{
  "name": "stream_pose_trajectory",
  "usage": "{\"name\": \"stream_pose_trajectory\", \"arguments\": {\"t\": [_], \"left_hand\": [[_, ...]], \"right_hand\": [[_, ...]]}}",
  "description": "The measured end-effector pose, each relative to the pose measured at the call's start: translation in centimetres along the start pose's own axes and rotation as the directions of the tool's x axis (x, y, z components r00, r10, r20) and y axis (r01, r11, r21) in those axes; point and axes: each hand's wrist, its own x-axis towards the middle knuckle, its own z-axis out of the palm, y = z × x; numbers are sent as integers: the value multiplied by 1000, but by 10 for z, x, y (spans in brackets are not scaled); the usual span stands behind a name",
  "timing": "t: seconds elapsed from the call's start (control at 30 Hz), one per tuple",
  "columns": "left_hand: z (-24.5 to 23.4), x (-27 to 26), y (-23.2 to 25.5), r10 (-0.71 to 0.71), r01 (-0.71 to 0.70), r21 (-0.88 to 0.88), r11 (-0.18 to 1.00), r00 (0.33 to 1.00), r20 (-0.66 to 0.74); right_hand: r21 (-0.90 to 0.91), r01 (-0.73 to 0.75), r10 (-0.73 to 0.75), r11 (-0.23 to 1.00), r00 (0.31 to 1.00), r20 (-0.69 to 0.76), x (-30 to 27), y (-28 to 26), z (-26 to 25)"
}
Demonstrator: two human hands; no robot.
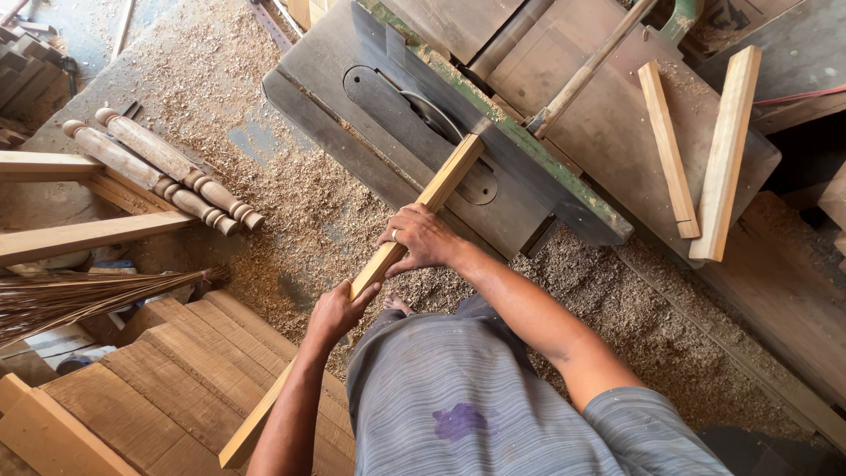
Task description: The person adjusts a table saw blade and fence, then cuts several wooden planks one at a time using the table saw. The person handles the planks and tools directly with their hands.
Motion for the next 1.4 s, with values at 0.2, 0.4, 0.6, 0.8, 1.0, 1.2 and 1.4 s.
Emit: {"name": "stream_pose_trajectory", "arguments": {"t": [0.2,0.4,0.6,0.8,1.0,1.2,1.4], "left_hand": [[-5,-6,7,-33,36,-74,997,998,50],[-8,-10,11,-53,62,-130,990,996,74],[-6,-12,13,-70,78,-110,991,995,69],[-5,-12,10,-74,84,-127,988,994,77],[-9,-16,11,-41,64,-194,979,992,120],[-5,-19,7,-32,57,-216,975,992,120],[4,-10,-1,-33,40,-113,993,998,57]], "right_hand": [[1,1,-1,1000,999,32,2,5,7],[0,17,-17,1000,999,39,2,5,7],[7,24,-24,1000,999,28,2,4,0],[-5,28,-27,1000,999,45,3,1,-1],[-24,43,-42,999,998,46,4,3,-4],[-13,19,-18,1000,997,71,3,5,1],[4,33,-33,999,999,29,3,7,4]]}}
